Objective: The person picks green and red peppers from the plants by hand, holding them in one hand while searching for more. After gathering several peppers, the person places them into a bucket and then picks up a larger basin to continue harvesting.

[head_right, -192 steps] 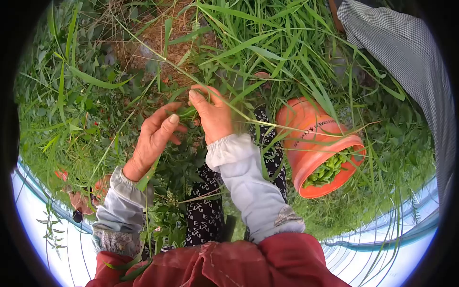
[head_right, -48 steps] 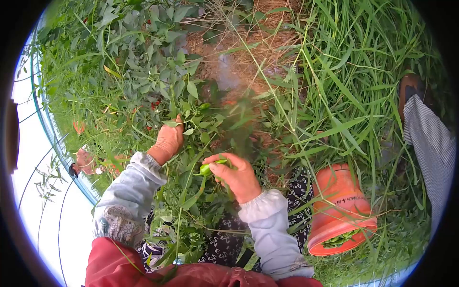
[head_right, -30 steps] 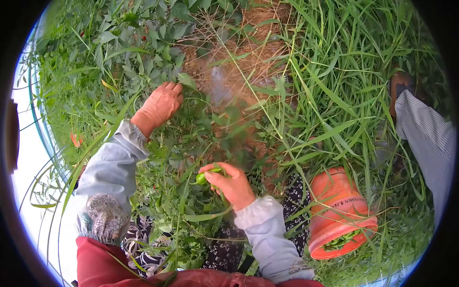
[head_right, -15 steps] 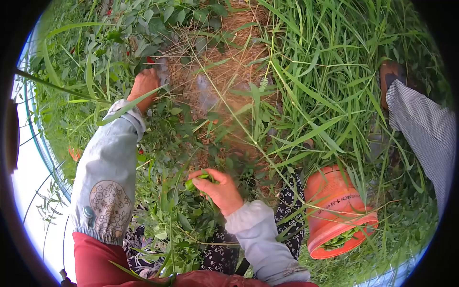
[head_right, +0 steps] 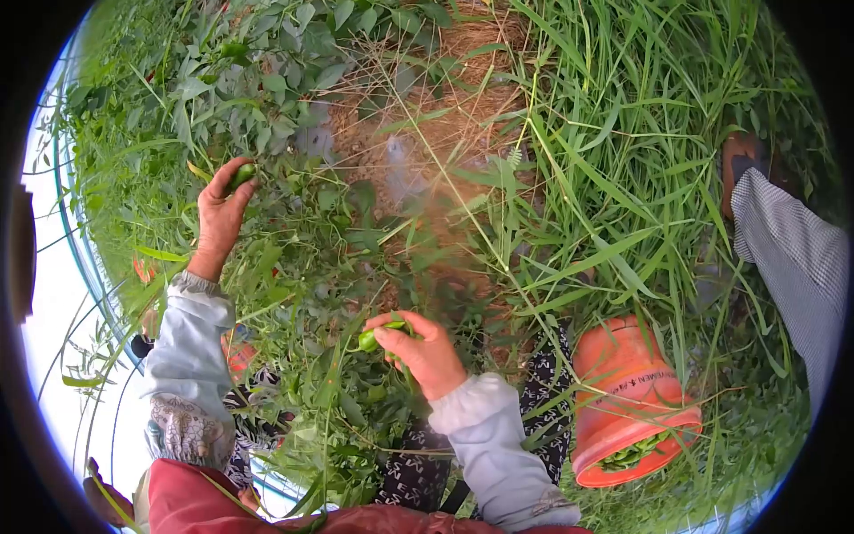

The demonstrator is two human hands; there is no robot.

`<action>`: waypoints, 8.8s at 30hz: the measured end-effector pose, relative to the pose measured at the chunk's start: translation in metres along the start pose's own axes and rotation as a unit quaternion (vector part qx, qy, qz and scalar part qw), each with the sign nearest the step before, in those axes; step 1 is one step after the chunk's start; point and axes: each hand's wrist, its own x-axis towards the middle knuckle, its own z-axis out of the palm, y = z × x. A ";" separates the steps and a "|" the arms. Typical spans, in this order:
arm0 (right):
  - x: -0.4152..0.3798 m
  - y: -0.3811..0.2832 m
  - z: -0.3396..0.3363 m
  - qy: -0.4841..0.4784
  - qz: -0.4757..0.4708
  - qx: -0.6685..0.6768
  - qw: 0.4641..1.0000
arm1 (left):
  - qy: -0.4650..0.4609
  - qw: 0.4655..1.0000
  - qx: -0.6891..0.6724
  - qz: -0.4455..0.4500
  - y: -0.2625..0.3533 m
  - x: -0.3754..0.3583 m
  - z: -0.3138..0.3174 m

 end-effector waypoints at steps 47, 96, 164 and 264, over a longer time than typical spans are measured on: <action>-0.038 -0.110 0.095 0.094 0.015 -0.124 0.988 | 0.165 0.831 -0.487 -0.212 0.053 -0.039 -0.030; -0.215 -0.080 -0.064 0.356 -0.241 0.259 0.865 | -0.454 0.816 -0.089 0.346 0.365 -0.078 0.074; -0.340 0.007 -0.216 0.668 -0.197 -0.092 0.712 | -0.572 0.712 0.391 -0.113 0.030 -0.022 -0.034; 0.077 -0.011 0.114 0.005 -0.204 -0.626 0.752 | -0.425 0.803 0.409 0.080 -0.108 0.134 0.125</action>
